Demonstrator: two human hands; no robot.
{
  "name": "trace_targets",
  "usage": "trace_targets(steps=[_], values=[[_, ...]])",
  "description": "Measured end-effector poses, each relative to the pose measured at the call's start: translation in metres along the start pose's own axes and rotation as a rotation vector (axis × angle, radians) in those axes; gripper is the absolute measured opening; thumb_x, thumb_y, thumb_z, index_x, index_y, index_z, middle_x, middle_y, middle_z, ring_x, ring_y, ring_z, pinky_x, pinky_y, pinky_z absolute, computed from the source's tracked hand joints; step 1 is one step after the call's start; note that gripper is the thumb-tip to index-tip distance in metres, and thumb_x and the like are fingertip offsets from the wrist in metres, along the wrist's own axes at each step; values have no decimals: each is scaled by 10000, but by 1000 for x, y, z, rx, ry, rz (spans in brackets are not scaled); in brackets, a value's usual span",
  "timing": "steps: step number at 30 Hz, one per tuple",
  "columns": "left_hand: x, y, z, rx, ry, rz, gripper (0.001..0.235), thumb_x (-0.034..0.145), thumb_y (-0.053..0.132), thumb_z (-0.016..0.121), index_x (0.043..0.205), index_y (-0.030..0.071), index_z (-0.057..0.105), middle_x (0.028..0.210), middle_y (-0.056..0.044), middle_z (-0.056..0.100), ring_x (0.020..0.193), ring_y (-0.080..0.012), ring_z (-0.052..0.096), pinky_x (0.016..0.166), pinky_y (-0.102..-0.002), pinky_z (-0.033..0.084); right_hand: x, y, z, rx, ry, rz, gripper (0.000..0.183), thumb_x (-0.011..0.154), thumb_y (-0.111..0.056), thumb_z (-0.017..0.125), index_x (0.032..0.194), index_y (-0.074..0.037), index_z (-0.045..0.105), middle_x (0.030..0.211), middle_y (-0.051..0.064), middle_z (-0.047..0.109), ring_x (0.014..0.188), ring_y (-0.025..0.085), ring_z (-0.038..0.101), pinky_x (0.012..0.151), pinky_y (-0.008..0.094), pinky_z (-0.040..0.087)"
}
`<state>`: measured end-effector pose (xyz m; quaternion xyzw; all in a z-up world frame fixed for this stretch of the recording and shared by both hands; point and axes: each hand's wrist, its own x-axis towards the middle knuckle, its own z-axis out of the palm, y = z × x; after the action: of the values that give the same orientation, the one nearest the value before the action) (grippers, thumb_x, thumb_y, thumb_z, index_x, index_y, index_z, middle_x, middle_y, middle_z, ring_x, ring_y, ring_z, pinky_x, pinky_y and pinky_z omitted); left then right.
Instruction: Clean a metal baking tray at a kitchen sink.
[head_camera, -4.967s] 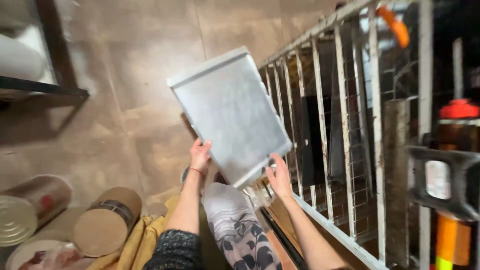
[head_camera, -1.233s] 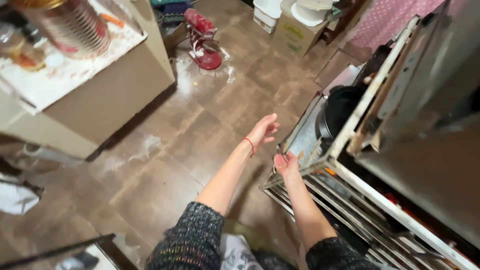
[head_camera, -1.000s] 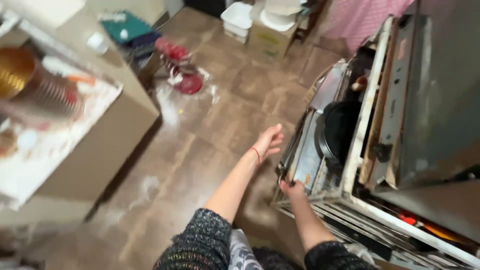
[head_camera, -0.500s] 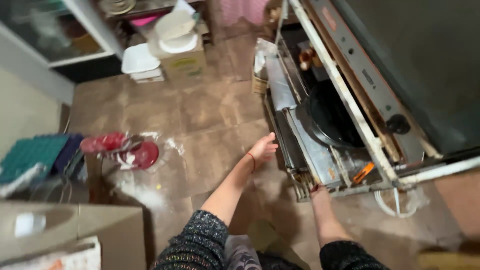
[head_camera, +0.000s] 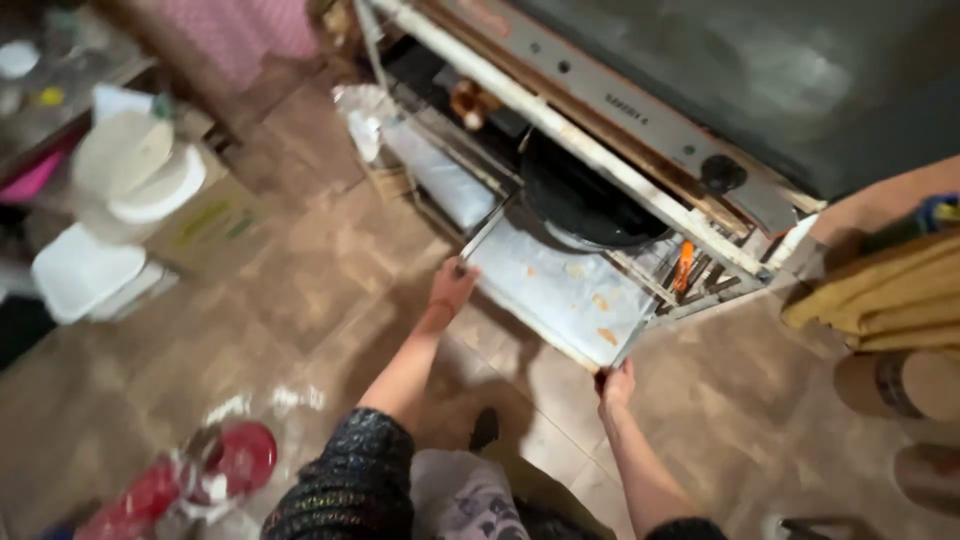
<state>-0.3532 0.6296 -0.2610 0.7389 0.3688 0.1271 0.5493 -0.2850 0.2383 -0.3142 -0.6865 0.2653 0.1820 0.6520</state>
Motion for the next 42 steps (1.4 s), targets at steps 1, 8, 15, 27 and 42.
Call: trace_targets(steps=[1, 8, 15, 27, 42], values=[[13, -9, -12, 4, -29, 18, 648, 827, 533, 718, 1268, 67, 634, 1030, -171, 747, 974, -314, 717, 897, -424, 552, 5, 16, 1, 22, 26, -4, 586, 876, 30, 493, 1408, -214, 510, 814, 60, 621, 513, 158, 522, 410, 299, 393], [46, -95, -61, 547, -94, 143, 942, 912, 734, 578, 1421, -55, 498, 1409, -349, 496, 1332, -479, 435, 1097, -507, 369, -62, 113, -43, 47, -34, -85, 511, 918, -56, 458, 1408, -101, 595, 911, 34, 620, 688, 120, 496, 601, 267, 437], [-6, -110, -131, 527, -433, 4, 786, 986, 698, 381, 1296, 15, 615, 1342, -305, 606, 1305, -470, 529, 1088, -526, 415, -225, 143, -37, 33, -236, 132, 557, 742, 43, 529, 1276, -117, 547, 980, 45, 632, 830, 160, 562, 710, 297, 481], [-211, -115, -271, 490, -482, 120, 523, 1002, 566, 417, 1090, 67, 543, 975, -360, 678, 933, -563, 634, 796, -623, 485, -474, 205, -95, 24, -225, 157, 763, 609, 92, 522, 1352, -62, 598, 1146, 91, 688, 989, 200, 619, 851, 306, 518], [-318, 35, -35, 249, -892, 361, 565, 1014, 551, 414, 1122, 16, 560, 965, -311, 694, 938, -496, 658, 810, -556, 493, -526, 202, -293, 275, 269, -7, 625, 698, 94, 497, 1294, -41, 625, 996, 48, 673, 827, 160, 575, 644, 281, 444]])
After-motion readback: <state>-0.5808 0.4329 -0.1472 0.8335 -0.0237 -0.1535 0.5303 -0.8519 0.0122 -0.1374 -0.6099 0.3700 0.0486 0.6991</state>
